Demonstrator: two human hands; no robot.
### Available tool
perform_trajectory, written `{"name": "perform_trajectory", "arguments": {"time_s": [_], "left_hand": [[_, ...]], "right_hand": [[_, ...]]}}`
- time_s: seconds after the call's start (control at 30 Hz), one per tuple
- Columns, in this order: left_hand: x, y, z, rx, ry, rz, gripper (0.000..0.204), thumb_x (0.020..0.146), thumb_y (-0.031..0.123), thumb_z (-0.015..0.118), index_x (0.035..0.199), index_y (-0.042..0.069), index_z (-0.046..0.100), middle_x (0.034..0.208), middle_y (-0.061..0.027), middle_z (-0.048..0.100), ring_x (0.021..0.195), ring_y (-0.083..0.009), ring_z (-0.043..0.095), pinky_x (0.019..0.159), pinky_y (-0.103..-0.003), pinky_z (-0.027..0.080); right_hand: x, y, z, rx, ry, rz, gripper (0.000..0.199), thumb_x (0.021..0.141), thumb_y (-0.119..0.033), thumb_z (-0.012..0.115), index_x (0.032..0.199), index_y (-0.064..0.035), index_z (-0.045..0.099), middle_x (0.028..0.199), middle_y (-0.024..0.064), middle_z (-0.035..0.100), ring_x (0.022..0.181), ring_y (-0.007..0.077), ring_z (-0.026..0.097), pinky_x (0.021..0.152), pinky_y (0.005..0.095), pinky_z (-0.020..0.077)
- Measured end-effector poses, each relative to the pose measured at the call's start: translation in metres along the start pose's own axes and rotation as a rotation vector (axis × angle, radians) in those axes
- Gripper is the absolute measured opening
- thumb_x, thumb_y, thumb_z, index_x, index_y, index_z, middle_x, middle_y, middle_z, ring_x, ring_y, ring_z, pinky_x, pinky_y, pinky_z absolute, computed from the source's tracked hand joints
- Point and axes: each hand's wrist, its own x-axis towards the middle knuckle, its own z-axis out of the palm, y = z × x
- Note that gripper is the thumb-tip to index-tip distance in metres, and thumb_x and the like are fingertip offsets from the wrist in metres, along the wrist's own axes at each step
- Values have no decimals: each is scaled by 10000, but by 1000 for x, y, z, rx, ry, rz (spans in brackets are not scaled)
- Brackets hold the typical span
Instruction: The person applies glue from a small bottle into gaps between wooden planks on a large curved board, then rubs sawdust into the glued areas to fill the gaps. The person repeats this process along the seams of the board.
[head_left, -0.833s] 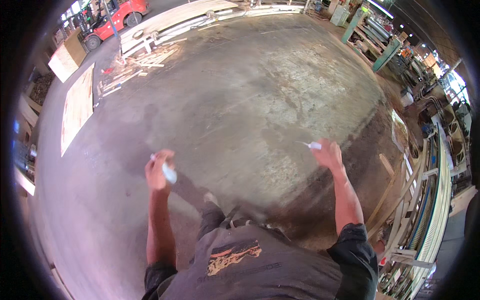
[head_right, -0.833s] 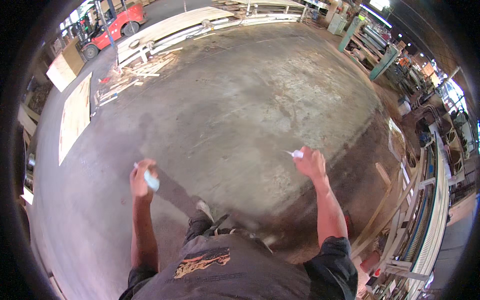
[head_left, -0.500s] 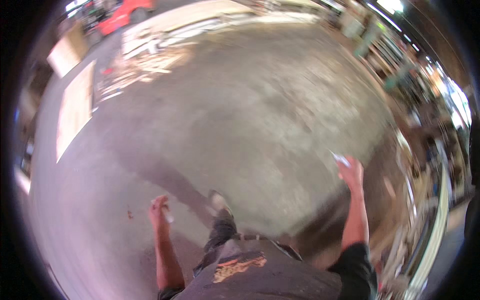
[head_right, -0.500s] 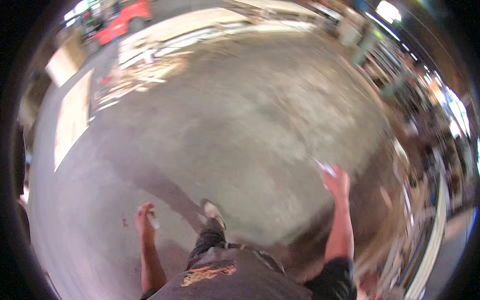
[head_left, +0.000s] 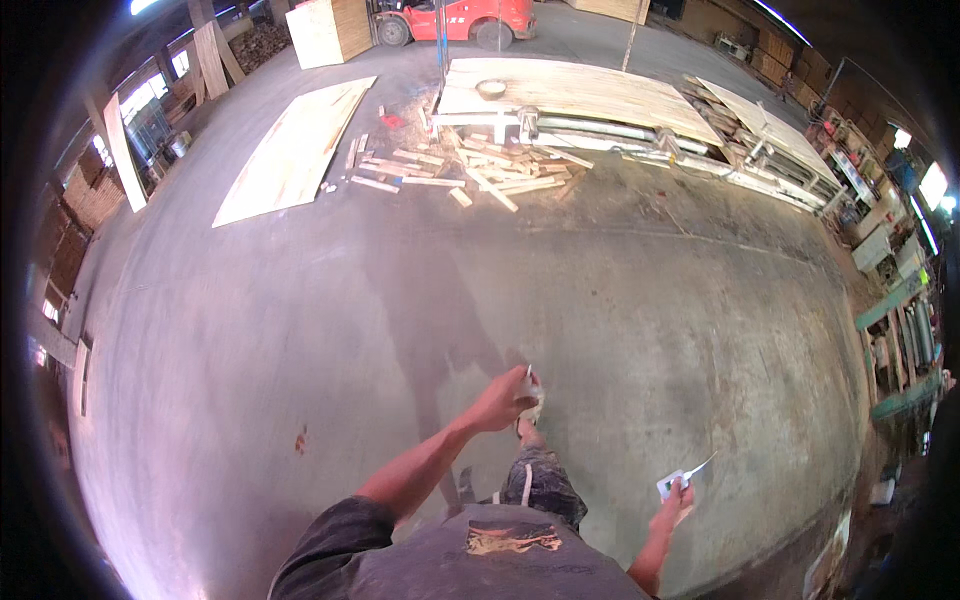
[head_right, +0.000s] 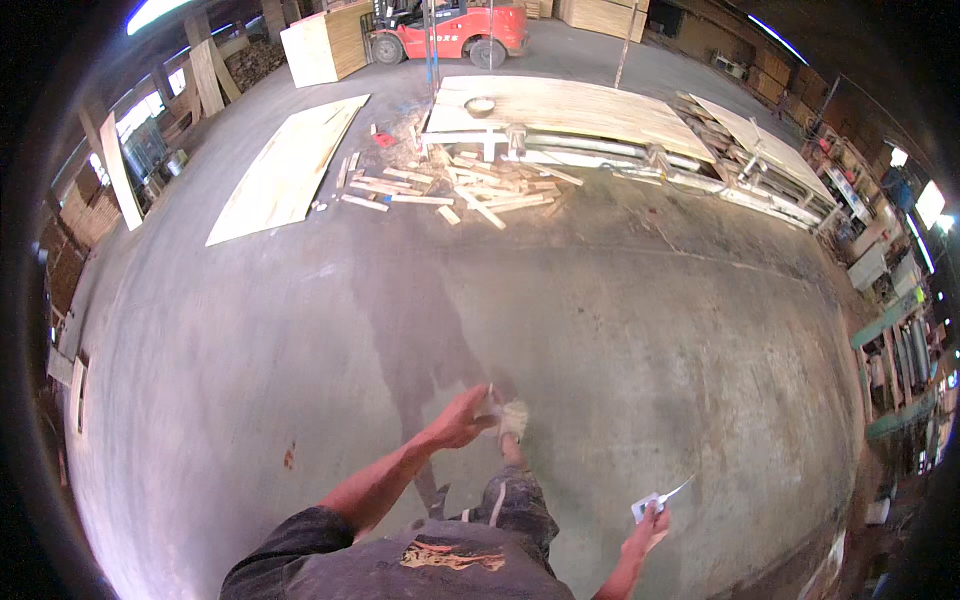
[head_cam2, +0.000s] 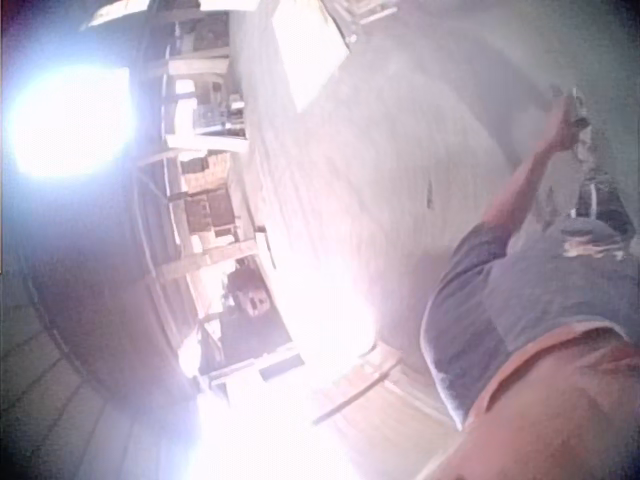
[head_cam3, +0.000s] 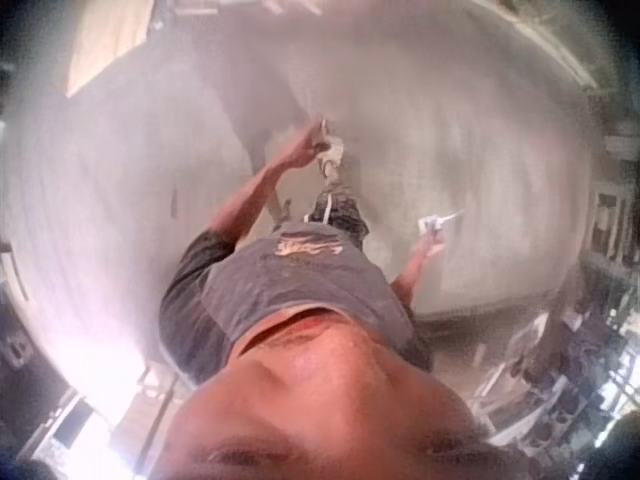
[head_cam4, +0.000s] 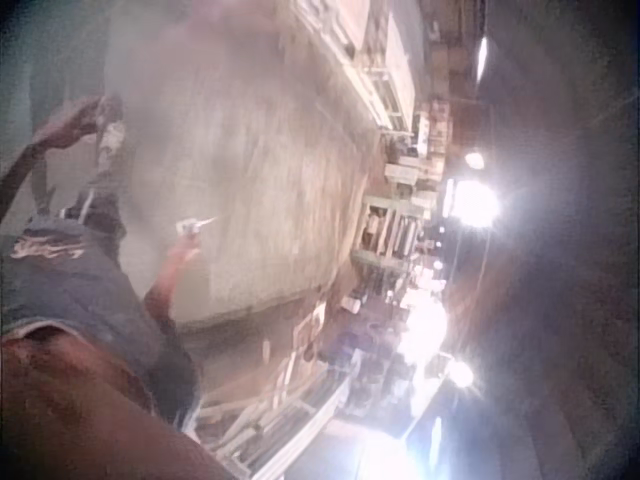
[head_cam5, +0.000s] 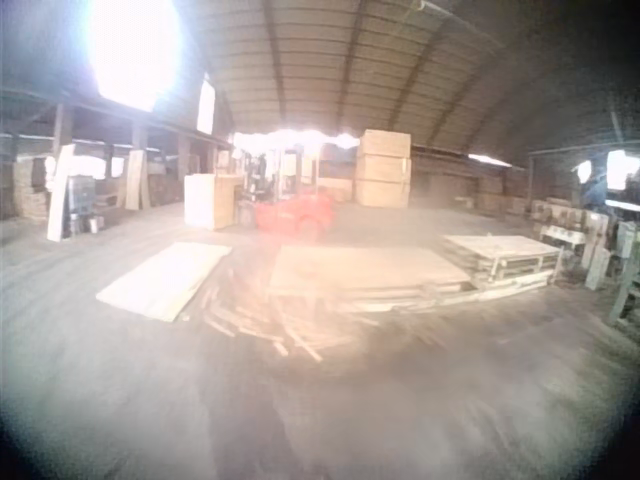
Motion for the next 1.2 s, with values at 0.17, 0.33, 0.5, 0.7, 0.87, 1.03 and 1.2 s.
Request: {"name": "perform_trajectory", "arguments": {"time_s": [0.17, 0.33, 0.5, 0.7, 0.87, 1.03, 1.2], "left_hand": [[194, -106, -115, -9, 117, -380, 393, 982, 145, 788, 1368, 98, 732, 1343, -156, 747, 1234, -318, 701, 1067, -455, 537], [308, -145, -276, -332, 598, -322, 323, 908, -64, 743, 1227, -12, 753, 1112, -87, 751, 977, -140, 704, 843, -314, 590], [441, -247, -422, -268, 890, -416, 365, 880, -25, 769, 1245, -38, 762, 1147, -130, 784, 970, -178, 734, 849, -352, 607], [653, -387, -594, -267, 971, -499, 346, 927, 57, 787, 1268, 1, 777, 1018, -94, 810, 947, -169, 763, 847, -337, 599], [861, -407, -757, 2, 833, -663, 364, 855, 122, 879, 1214, 114, 819, 966, -110, 804, 839, -152, 716, 782, -356, 583], [1071, -440, -892, 175, 718, -300, 395, 842, 105, 878, 1230, 115, 800, 1135, -137, 797, 900, -291, 739, 812, -397, 594], [1238, -533, -996, 238, 728, -214, 404, 853, 73, 856, 1248, 114, 780, 1203, -132, 770, 993, -326, 744, 841, -414, 596]], "right_hand": [[162, -46, 300, 149, -62, 15, 307, 1049, -183, 723, 1325, -78, 641, 1113, 20, 684, 995, 139, 671, 882, 356, 590], [295, -185, 610, -345, -346, -362, 342, 1027, -241, 776, 1255, -24, 643, 1053, 56, 702, 930, 158, 680, 807, 364, 564], [396, -260, 938, -223, -470, -544, 476, 1047, -294, 750, 1381, -2, 576, 1136, 93, 690, 1009, 193, 685, 879, 365, 571], [423, -286, 1183, -244, -490, -400, 428, 1104, -292, 666, 1360, 22, 526, 1209, 135, 635, 1031, 213, 676, 767, 356, 612], [432, -334, 1281, -316, -432, -168, 496, 1082, -278, 688, 1409, 40, 496, 1284, 194, 623, 1107, 272, 688, 730, 395, 679], [483, -360, 1430, -373, -284, -69, 487, 993, -172, 764, 1348, 36, 504, 1265, 156, 598, 1059, 252, 687, 655, 359, 699], [562, -350, 1627, -402, -316, -141, 545, 965, -197, 810, 1357, 28, 506, 1299, 183, 584, 1103, 291, 672, 775, 385, 662]]}}
